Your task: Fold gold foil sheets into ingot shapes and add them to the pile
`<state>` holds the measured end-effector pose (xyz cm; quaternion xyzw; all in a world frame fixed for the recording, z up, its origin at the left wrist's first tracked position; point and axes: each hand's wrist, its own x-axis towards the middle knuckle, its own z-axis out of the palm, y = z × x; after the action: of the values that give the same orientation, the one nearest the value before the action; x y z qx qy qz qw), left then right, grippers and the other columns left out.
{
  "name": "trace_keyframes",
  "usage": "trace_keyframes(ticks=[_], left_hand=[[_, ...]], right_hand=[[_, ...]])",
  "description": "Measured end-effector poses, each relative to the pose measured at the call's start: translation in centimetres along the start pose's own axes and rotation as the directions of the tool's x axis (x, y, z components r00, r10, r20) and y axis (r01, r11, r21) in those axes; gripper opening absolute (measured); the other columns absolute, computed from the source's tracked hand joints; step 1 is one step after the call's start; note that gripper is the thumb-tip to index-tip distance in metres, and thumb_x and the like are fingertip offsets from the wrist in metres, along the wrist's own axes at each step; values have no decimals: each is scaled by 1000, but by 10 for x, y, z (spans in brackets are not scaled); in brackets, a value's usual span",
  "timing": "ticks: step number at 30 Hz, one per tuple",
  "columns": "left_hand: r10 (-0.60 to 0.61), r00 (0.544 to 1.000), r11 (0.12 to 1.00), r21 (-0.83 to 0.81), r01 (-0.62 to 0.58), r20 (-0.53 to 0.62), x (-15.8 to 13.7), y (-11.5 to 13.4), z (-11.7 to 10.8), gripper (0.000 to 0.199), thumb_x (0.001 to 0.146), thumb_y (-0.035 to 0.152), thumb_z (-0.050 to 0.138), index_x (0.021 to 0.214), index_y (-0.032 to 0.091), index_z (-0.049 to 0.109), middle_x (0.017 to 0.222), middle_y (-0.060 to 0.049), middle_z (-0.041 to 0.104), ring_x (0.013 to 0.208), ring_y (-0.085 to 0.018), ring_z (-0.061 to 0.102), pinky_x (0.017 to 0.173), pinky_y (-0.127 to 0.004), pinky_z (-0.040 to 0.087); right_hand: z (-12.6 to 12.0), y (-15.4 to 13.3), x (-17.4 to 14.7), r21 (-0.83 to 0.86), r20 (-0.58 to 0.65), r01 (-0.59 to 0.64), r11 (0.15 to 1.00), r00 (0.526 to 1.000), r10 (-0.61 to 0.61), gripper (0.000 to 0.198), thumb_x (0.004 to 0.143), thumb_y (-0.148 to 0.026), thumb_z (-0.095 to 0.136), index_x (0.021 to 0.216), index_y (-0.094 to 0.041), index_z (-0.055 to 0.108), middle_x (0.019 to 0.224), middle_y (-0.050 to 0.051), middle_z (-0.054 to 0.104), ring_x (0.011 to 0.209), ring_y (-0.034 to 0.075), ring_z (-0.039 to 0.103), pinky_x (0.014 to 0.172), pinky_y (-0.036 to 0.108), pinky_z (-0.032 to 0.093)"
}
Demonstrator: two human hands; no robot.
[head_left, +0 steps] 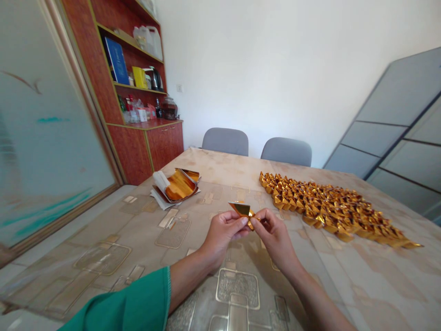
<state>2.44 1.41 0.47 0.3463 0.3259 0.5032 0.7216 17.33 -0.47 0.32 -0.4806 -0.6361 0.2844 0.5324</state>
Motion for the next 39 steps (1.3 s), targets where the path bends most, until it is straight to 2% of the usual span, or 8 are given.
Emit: trace_keyframes(ticks=[6,8,11,17,23,28,33,39], left_hand=[[-20,999,998,-64,17,-46,3,-4,-2,43,46,32,96,74,10,71,74,-5,73,68,-12,67,66,-22,56],[-12,999,996,-89,8,-53,4,-4,-2,42,47,32,96,74,11,71,77,-4,73,70,-12,67,70,-23,56],[-5,999,990,-143,-1,-38,5,-4,-2,40,50,30,95,77,12,72,82,-4,73,75,-13,67,76,-25,56],[32,999,979,-200,-35,-17,3,-3,0,35,54,26,93,78,12,72,81,-4,73,78,-13,67,80,-25,54],[41,999,988,-151,-42,-10,3,-2,2,37,55,29,92,82,10,74,84,-6,74,69,-10,63,69,-21,50],[14,1000,992,-126,-13,13,3,-2,0,37,54,29,92,81,10,74,82,-5,73,69,-10,63,68,-22,50],[-14,1000,996,-86,15,12,2,0,0,35,54,28,92,78,10,74,78,-5,72,67,-10,62,66,-21,49],[28,1000,994,-108,-28,-5,5,-1,-1,34,57,27,91,81,11,73,81,-5,72,66,-10,62,68,-22,50]], right_hand=[[4,-3,0,-61,4,54,997,999,-53,20,89,-35,61,75,-21,57,71,0,57,66,16,52,60,28,41],[5,-3,0,-11,-12,38,999,999,-38,17,87,-36,64,83,-21,58,76,0,58,69,16,54,62,27,43],[7,-2,1,90,-72,-28,996,997,34,27,81,-44,69,90,-22,56,79,0,58,68,16,54,60,27,44],[7,-2,2,90,-51,-131,987,989,136,37,75,-55,72,73,-21,57,66,-1,56,59,16,49,53,27,38],[8,-4,0,120,-93,-102,988,989,113,37,75,-54,73,66,-22,57,61,-2,54,57,15,47,55,27,38],[5,2,1,164,-17,-130,978,991,135,37,76,-55,72,68,-22,57,63,-2,56,58,15,48,56,27,38],[3,6,1,114,-27,-138,984,989,142,40,74,-57,73,65,-23,54,59,-2,53,55,16,47,54,28,38],[2,2,2,152,71,-142,978,989,133,35,85,-55,63,73,-23,61,69,0,59,65,17,54,62,29,44]])
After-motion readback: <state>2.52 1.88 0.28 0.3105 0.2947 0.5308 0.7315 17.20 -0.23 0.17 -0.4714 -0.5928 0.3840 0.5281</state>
